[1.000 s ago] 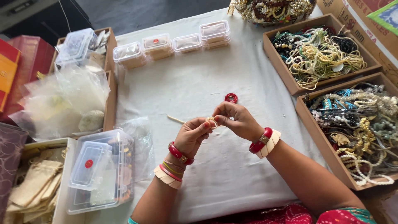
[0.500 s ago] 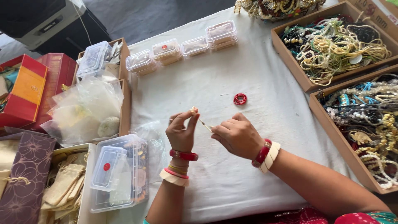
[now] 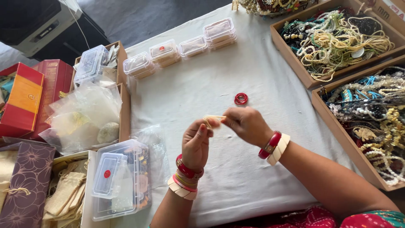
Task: Sorting jewelry pieces and packing them into small plastic bags and boxes.
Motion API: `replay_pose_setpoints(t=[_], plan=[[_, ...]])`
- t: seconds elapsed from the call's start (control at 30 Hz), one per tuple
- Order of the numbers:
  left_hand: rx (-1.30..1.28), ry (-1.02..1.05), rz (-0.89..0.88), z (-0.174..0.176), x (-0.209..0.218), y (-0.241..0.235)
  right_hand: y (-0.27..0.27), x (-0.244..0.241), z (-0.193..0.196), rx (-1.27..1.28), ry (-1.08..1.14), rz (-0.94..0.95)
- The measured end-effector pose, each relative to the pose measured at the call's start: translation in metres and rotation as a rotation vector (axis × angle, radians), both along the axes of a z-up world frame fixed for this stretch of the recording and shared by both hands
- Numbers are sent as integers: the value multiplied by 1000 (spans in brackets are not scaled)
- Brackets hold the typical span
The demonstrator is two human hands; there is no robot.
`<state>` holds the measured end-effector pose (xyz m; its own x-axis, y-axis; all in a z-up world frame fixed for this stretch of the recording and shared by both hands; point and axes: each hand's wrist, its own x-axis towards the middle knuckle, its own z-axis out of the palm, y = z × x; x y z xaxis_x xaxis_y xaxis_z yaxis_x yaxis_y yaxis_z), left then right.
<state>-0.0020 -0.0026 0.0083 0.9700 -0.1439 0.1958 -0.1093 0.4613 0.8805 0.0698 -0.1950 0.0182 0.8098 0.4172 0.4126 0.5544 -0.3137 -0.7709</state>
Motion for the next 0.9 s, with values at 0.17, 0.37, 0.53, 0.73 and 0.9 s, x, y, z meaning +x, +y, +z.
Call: replay_pose_setpoints(t=[0.17,0.37,0.53,0.73,0.9], plan=[[87,-58,460,30,0,-2,9,-24,15,-179,-330,118],[1149,-628,820,29,1,3,-3,-28,35,-89,-492,90],[702,-238,20,-3,5,4,-11,-9,22,101,-113,-5],[413,60,-2,-10,2,-5,-8,-4,8,248,187,58],[141,164,-21,-8,3,-2,-3,-4,4,305,193,30]])
